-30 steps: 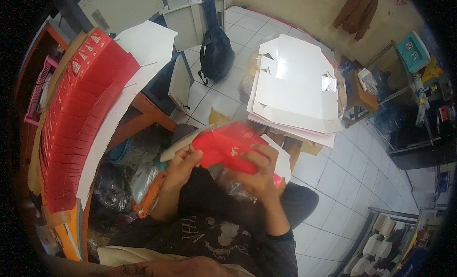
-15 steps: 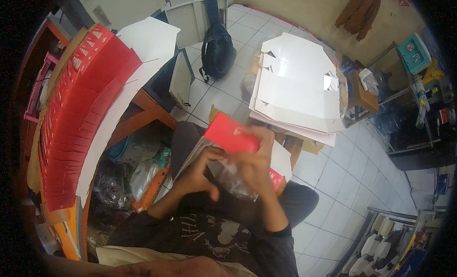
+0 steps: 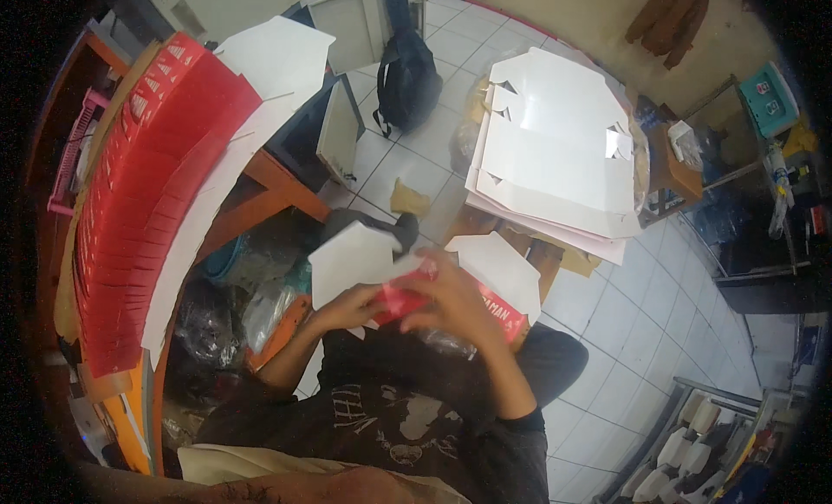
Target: The person assembles flat-packed cardboard boxes by folding the flaps and tucking them into slots to form a three-dimensional container. They handle multiple red and white boxes, stacking the finished ones on a nearby table.
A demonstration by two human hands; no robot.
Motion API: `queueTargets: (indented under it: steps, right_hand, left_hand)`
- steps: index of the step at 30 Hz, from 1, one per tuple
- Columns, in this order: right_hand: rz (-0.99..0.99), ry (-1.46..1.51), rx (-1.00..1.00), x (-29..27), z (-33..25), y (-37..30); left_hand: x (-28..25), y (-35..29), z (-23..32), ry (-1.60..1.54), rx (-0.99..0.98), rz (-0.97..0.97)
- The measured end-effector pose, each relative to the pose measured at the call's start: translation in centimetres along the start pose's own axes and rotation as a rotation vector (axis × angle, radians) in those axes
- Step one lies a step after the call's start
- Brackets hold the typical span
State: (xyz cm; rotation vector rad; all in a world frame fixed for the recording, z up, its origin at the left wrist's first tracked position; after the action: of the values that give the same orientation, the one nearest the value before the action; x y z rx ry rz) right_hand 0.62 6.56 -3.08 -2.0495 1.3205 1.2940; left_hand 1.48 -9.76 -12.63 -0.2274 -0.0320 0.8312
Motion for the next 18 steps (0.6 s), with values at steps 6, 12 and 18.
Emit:
queueTargets:
  steps: [6, 12, 18]
  right_hand:
    - [-0.123, 0.148, 0.149, 2.4, 1.3, -1.1]
    - [0.043, 0.243, 0.172, 2.6, 1.5, -0.4]
    - [0.233, 0.179, 0.005, 2.6, -0.6, -0.3]
  left_hand:
    - [0.4, -0.5, -1.4, -0.295, -0.184, -0.195]
    - [0.4, -1.2, -0.9, -0.547, -0.323, -0.209]
    - [-0.1, -0.9, -0.7, -0.424, -0.156, -0.167]
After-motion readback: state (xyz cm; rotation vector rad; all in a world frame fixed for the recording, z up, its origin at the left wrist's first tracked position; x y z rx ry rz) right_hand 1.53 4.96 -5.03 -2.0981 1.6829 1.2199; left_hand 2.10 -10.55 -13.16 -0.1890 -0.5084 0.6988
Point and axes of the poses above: each hand's wrist, its own y-axis towards the middle knuckle, its own x-axis out of the palm, z = x × y, the point moved 7 cm from there along y, towards the middle knuckle, and after that the axes turned 14 degrees about -y, right-handed, at the moved point
